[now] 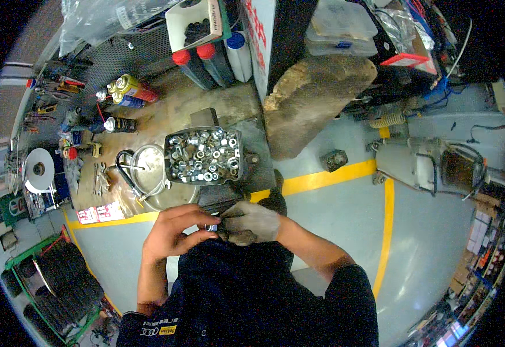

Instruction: The person sorts through a metal tray filled with various nuts and bolts, picking up individual fasteners and placing them into a vise. They then walk across the workshop to a tool cabinet and place the fasteners into a drawer.

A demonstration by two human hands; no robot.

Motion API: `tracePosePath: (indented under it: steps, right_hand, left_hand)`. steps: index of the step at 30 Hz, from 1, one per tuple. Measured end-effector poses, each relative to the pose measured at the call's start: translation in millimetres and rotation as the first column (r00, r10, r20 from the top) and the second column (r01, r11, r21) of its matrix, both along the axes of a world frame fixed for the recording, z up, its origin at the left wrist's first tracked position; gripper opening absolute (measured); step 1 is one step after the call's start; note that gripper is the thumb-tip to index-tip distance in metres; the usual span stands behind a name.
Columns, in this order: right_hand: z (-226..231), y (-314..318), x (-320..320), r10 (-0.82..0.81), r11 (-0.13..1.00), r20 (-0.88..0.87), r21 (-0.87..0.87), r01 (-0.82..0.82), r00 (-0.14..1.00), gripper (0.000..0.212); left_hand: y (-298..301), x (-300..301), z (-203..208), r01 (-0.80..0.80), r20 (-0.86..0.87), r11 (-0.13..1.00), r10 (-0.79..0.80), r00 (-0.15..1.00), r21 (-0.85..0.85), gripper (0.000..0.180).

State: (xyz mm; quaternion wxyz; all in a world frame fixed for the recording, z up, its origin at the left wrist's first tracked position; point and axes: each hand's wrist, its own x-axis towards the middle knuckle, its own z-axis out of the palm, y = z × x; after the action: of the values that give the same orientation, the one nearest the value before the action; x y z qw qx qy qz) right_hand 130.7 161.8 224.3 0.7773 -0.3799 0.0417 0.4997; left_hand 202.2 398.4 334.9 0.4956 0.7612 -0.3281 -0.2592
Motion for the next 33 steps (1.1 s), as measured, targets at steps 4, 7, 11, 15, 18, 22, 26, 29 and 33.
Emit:
tracePosePath:
  steps: [4, 7, 11, 15, 18, 22, 26, 29, 33]
  right_hand:
    - [8.7, 3.6, 5.6, 0.003, 0.958, 0.476, -0.254, 0.134, 0.880, 0.030]
    - [23.9, 11.5, 4.9, 0.033, 0.804, 0.805, -0.374, 0.463, 0.592, 0.029]
    - [35.8, 26.9, 2.1, 0.294, 0.578, 0.926, -0.369, 0.728, 0.236, 0.027]
    - [38.8, 41.0, -2.4, 0.363, 0.562, 0.915, -0.367, 0.741, 0.178, 0.023]
    - [42.5, 46.9, -7.4, 0.218, 0.638, 0.925, -0.376, 0.672, 0.311, 0.018]
    - [16.7, 30.2, -10.3, 0.007, 0.986, 0.936, -0.065, 0.152, 0.352, 0.021]
    - [35.3, 32.2, -13.2, 0.052, 0.889, 0.885, -0.252, 0.381, 0.463, 0.030]
    - [61.4, 43.8, 4.6, 0.292, 0.653, 0.868, -0.488, 0.579, 0.402, 0.029]
    - [39.5, 48.9, -3.7, 0.152, 0.788, 0.890, -0.371, 0.492, 0.429, 0.025]
  left_hand:
    - [1.5, -0.4, 7.1, -0.087, 0.018, 0.992, 0.086, 0.996, 0.092, 0.028]
    - [-0.2, -2.1, 7.0, -0.187, 0.062, 0.973, 0.180, 0.982, 0.131, 0.020]
    - [-6.9, -8.7, -15.5, -0.338, 0.167, 0.927, 0.312, 0.935, 0.163, 0.026]
    - [-12.9, -20.1, -39.0, -0.476, 0.266, 0.860, 0.423, 0.866, 0.182, 0.033]
    - [-1.3, -20.6, -48.2, -0.418, 0.382, 0.906, 0.365, 0.849, 0.064, 0.029]
    - [20.1, -20.3, -44.7, -0.036, 0.517, 0.995, 0.081, 0.852, -0.096, 0.016]
    - [21.5, -11.3, -37.8, -0.091, 0.531, 0.992, 0.034, 0.847, 0.082, 0.018]
    - [18.5, -17.3, -51.0, -0.448, 0.176, 0.848, 0.413, 0.894, 0.285, 0.019]
    - [24.5, -13.3, -51.9, -0.250, 0.449, 0.968, 0.237, 0.861, -0.030, 0.019]
